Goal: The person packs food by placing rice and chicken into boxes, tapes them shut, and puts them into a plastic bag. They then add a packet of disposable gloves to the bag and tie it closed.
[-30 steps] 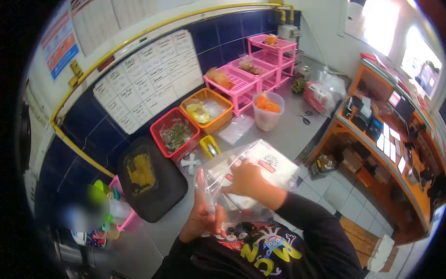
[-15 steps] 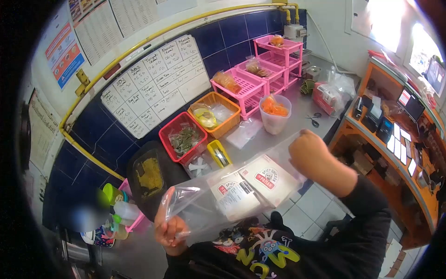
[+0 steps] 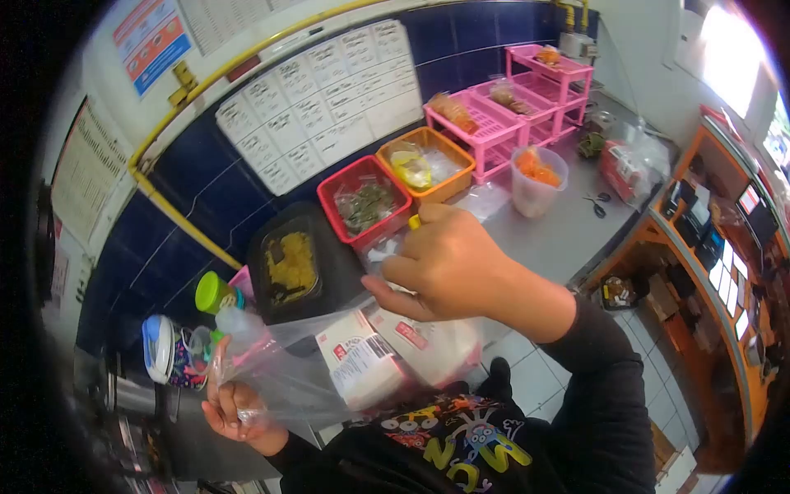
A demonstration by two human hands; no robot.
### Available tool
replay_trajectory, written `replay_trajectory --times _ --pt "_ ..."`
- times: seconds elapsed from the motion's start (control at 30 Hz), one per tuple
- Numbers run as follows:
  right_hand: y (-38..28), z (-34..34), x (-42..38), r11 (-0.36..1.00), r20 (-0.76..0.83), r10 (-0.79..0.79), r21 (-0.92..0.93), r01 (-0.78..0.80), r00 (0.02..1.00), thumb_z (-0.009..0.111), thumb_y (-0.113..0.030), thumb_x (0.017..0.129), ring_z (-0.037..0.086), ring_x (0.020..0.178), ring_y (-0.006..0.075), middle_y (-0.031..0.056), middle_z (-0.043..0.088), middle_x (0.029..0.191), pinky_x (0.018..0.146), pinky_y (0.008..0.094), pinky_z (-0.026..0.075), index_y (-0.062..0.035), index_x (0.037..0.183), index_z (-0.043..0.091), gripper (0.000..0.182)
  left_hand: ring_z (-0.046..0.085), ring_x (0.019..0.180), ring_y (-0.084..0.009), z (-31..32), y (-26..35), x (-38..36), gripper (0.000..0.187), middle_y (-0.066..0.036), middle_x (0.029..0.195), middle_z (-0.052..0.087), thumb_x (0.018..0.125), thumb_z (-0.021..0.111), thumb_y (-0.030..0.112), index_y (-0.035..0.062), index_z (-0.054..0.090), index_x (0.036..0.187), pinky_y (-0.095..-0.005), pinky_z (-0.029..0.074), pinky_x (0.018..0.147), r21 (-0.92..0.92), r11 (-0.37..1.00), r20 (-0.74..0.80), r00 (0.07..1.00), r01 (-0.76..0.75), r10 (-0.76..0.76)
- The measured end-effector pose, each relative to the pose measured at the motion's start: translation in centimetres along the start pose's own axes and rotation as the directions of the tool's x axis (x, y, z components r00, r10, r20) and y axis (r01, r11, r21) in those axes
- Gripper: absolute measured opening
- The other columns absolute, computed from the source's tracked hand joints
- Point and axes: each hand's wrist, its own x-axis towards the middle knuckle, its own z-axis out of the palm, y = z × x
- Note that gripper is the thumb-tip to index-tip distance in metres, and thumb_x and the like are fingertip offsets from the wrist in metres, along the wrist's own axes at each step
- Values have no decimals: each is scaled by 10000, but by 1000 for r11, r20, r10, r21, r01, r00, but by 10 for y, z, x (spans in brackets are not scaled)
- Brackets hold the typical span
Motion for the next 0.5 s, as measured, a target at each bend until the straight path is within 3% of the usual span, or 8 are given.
replay_trajectory --times 0.13,0.2,0.23,0.3,0.33,0.43,0.47,0.5 --pt "-6 37 9 1000 29 6 -19 -5 1000 731 -183 718 413 414 208 19 426 457 478 329 327 -117 527 480 322 401 380 -71 6 31 -27 963 -47 549 455 924 559 200 -76 -241 1384 -208 443 366 151 987 -49 997 -56 64" --pt "-11 53 5 990 28 57 129 -60 998 733 -183 718 425 425 219 20 428 463 478 333 331 -115 526 475 329 417 395 -55 5 53 -56 849 -46 574 494 926 574 296 -90 25 1446 -180 403 362 609 775 -249 968 170 -17" --pt "-14 57 0 960 39 125 247 -131 991 734 -183 719 438 436 230 21 431 468 479 337 335 -112 525 469 336 417 395 -55 4 64 -71 849 -46 574 494 926 574 296 -90 25 1446 -180 403 362 620 768 -261 965 162 7" --pt "-11 56 -17 884 198 206 383 -269 958 734 -166 725 517 552 213 37 517 568 572 329 385 -99 579 522 266 378 358 -47 1 89 -100 767 -83 682 605 850 644 481 -92 443 1318 -182 321 360 886 220 -440 889 408 125" --pt "-4 63 -28 689 176 346 618 -377 922 703 -200 753 548 657 195 55 567 683 636 316 401 -89 696 574 179 496 518 -52 -10 111 -113 664 -97 861 651 876 557 559 -19 597 1199 -231 410 473 912 64 -411 895 406 175" --pt "7 94 -67 143 268 631 882 -448 728 612 -272 832 572 880 179 74 610 939 799 310 415 -64 974 605 251 586 863 -101 -74 118 -141 644 -83 1081 629 916 469 568 22 576 1241 -281 464 745 817 313 -577 662 485 479" --pt "9 108 -86 -142 368 740 904 -404 563 553 -311 883 565 997 180 77 603 1079 898 317 414 -51 1134 583 363 586 927 -145 -75 83 -128 565 -116 1111 615 943 461 479 3 558 1231 -297 480 785 801 440 -585 686 405 433" --pt "14 132 -124 -194 464 754 833 -519 464 501 -364 911 519 1114 207 96 557 1195 963 343 386 -34 1238 514 465 586 991 -189 -80 48 -113 486 -149 1141 601 970 453 390 -17 541 1221 -314 495 825 764 561 -582 715 318 387"
